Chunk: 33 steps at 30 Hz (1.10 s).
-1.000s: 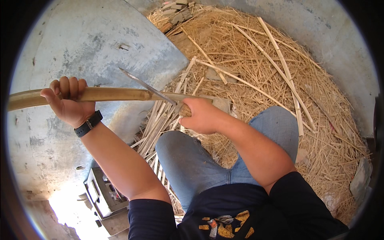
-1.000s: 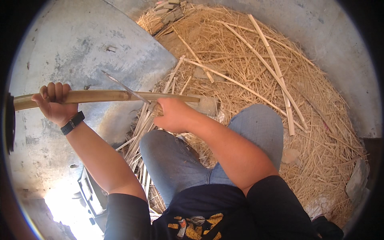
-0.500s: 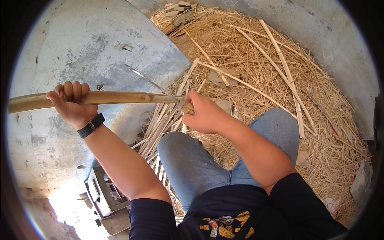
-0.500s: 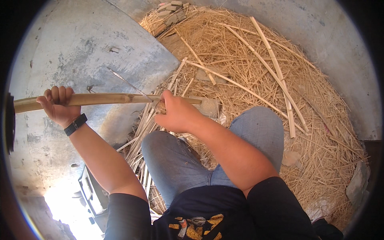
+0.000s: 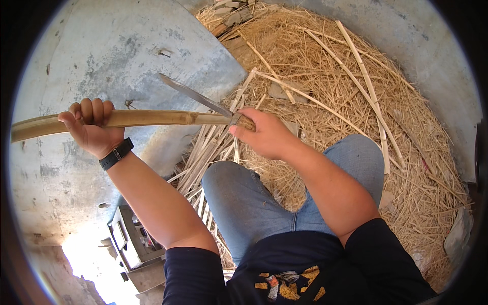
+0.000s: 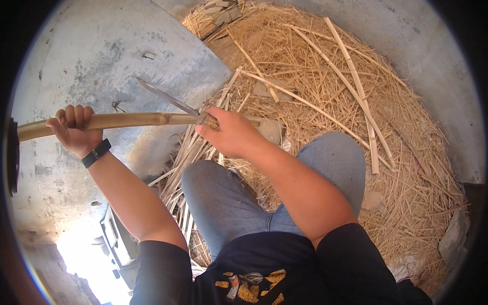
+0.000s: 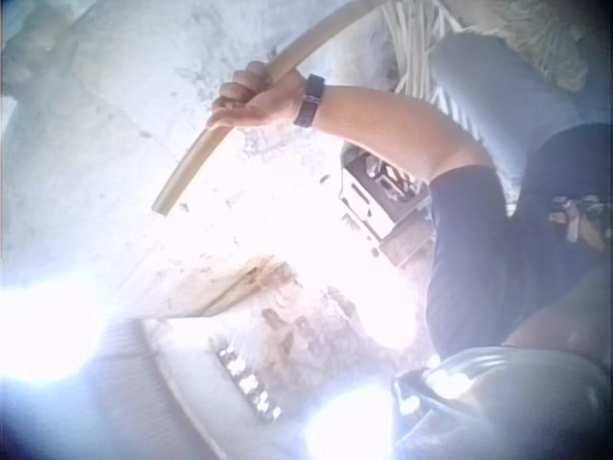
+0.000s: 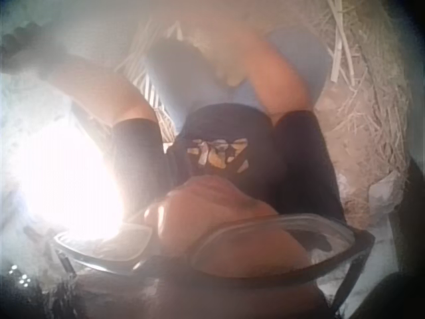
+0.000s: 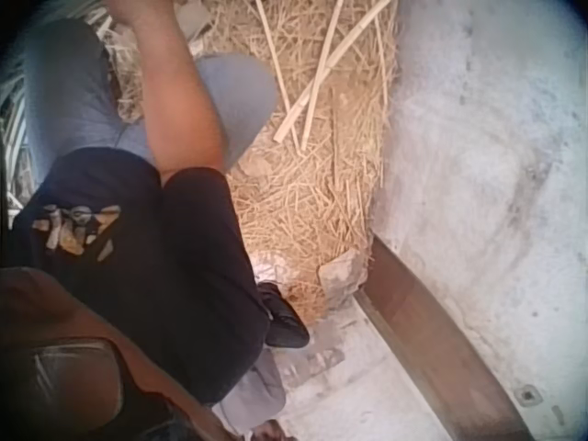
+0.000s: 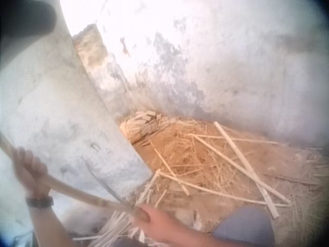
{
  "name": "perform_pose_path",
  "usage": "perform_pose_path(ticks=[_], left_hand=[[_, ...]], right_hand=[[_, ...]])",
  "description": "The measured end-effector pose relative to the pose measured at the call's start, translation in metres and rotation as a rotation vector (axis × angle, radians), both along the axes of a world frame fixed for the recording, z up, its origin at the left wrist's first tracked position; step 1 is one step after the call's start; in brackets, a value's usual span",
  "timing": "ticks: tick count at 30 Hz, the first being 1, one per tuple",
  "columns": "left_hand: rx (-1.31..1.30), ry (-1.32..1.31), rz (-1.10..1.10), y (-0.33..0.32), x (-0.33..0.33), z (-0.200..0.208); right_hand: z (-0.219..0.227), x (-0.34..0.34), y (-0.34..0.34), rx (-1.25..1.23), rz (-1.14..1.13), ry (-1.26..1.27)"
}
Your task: The person sits on a bed of straw and uses a knife to split long bamboo poles into thin strips. They hold the pole with one hand and use the knife to shave and split the material, creating a pile of bamboo strips.
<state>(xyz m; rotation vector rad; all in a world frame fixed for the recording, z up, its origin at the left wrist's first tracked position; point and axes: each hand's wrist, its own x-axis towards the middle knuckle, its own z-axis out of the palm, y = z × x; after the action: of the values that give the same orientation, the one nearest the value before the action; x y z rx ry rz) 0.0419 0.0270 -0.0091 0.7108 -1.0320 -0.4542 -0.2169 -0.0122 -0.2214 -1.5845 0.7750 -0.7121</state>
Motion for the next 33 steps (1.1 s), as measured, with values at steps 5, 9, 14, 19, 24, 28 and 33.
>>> perform_pose_path(ticks=[5, 9, 14, 19, 24, 28, 33], left_hand=[[0.007, -0.012, -0.015, 0.0, 0.003, 0.0], [0.006, -0.018, 0.003, 0.001, 0.0, 0.003], [-0.002, -0.023, 0.128, -0.018, -0.016, 0.001], [0.013, -0.043, 0.158, -0.009, -0.026, 0.006], [0.014, -0.034, 0.202, -0.017, -0.032, 0.004], [0.011, -0.039, 0.168, -0.011, -0.028, 0.005], [0.018, -0.022, 0.249, -0.017, -0.039, 0.009]], right_hand=[[0.018, -0.002, 0.008, 0.055, 0.095, 0.072], [0.022, 0.0, 0.017, -0.029, 0.104, 0.015], [-0.035, 0.028, 0.036, -0.046, -0.037, 0.089], [0.018, 0.015, 0.037, -0.006, 0.101, 0.146], [-0.035, 0.02, 0.024, -0.006, -0.053, 0.148], [-0.007, 0.016, 0.031, -0.06, 0.01, 0.088], [-0.004, 0.021, 0.04, 0.015, 0.02, 0.107]])
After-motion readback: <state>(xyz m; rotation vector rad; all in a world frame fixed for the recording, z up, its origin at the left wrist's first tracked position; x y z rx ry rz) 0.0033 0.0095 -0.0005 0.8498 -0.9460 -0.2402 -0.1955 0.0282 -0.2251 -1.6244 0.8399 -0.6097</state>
